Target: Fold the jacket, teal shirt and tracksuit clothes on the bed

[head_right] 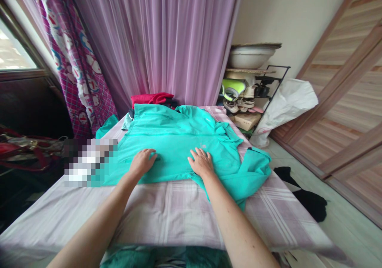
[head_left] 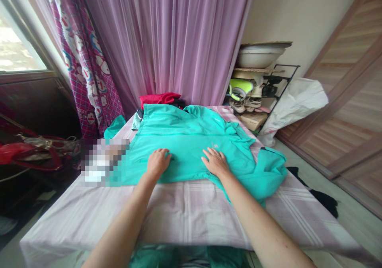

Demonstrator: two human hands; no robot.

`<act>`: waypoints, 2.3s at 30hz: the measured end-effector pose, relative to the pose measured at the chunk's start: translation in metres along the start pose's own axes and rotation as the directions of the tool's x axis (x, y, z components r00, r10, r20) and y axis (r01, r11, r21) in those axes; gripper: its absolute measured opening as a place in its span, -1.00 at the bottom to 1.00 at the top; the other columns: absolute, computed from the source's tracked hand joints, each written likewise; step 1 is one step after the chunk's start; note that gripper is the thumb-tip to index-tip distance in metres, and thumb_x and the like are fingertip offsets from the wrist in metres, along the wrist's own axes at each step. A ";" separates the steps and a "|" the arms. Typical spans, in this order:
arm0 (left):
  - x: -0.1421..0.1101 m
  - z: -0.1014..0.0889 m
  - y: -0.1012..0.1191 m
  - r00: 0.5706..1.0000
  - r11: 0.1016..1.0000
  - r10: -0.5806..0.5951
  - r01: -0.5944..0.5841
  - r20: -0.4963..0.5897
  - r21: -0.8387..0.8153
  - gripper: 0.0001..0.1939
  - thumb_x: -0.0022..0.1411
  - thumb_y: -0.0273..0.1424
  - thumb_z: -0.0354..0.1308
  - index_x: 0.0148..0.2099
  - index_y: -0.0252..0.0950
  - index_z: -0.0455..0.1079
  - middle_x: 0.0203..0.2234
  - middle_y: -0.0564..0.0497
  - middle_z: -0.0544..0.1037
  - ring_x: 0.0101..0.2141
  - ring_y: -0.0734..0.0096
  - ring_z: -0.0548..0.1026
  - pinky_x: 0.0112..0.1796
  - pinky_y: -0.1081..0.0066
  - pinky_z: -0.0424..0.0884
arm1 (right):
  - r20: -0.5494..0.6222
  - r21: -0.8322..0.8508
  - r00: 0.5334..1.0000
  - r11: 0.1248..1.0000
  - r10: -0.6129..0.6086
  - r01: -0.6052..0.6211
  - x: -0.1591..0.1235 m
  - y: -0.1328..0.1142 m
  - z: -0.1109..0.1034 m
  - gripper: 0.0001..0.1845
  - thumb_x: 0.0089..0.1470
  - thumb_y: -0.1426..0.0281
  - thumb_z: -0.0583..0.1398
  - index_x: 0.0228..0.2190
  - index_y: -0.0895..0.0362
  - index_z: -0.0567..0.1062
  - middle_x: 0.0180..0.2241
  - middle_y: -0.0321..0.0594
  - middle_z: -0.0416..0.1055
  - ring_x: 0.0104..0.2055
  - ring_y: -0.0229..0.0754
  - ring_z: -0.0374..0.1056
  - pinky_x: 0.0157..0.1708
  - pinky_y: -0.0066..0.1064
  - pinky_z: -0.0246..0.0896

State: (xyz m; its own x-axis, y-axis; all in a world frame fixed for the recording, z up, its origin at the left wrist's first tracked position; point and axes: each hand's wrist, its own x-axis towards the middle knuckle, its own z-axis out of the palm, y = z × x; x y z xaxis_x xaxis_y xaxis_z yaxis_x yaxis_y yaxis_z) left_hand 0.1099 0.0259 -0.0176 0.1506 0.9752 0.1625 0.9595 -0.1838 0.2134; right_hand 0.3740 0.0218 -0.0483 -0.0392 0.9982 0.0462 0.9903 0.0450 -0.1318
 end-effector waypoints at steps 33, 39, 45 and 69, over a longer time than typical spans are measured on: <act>0.040 0.002 -0.131 0.956 0.955 -0.266 0.244 0.121 0.171 -0.26 0.35 0.05 -0.29 0.42 -0.20 0.02 0.40 -0.17 0.05 0.37 0.00 -0.01 0.25 -0.14 -0.03 | -0.005 -0.025 1.000 1.000 0.004 -0.004 -0.002 0.002 0.004 -0.44 0.32 0.18 -0.06 0.27 -0.01 0.27 0.36 -0.17 0.10 0.37 -0.07 -0.01 0.31 -0.07 -0.20; 0.041 0.001 -0.129 0.950 0.948 -0.279 0.249 0.142 0.196 -0.24 0.36 0.06 -0.31 0.44 -0.22 -0.04 0.42 -0.16 -0.01 0.38 0.04 -0.06 0.27 -0.10 -0.06 | 0.081 -0.084 0.993 0.992 -0.087 0.094 0.022 -0.007 -0.021 -0.42 0.29 0.15 -0.01 0.26 0.03 0.28 0.35 -0.05 0.10 0.37 0.05 0.00 0.31 0.04 -0.26; 0.039 -0.001 -0.127 0.950 0.943 -0.284 0.253 0.126 0.215 -0.27 0.37 0.01 -0.27 0.44 -0.26 -0.01 0.41 -0.16 0.02 0.38 0.02 -0.04 0.27 -0.06 -0.03 | 0.055 0.017 0.957 0.959 -0.284 0.283 0.066 -0.073 -0.026 -0.37 0.31 0.08 -0.07 0.33 -0.01 0.15 0.40 -0.12 -0.02 0.41 -0.02 -0.11 0.34 0.00 -0.28; 0.106 0.015 0.009 0.990 0.968 0.081 -0.106 0.117 0.226 -0.33 0.40 0.00 -0.26 0.38 -0.23 0.15 0.38 -0.13 0.12 0.36 0.07 0.05 0.30 0.00 -0.04 | 0.037 -0.151 0.979 0.970 0.198 -0.190 0.094 0.093 -0.005 -0.34 0.33 0.09 -0.23 0.35 -0.01 0.08 0.42 -0.17 -0.10 0.44 -0.07 -0.21 0.34 0.04 -0.26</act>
State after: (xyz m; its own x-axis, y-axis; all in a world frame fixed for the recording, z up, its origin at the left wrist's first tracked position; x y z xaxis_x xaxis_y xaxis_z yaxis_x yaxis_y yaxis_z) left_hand 0.1380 0.1295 -0.0125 0.2547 0.9648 0.0657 0.9670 -0.2533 -0.0280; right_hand 0.4633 0.1199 -0.0516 0.1528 0.9881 -0.0175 0.9882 -0.1526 0.0133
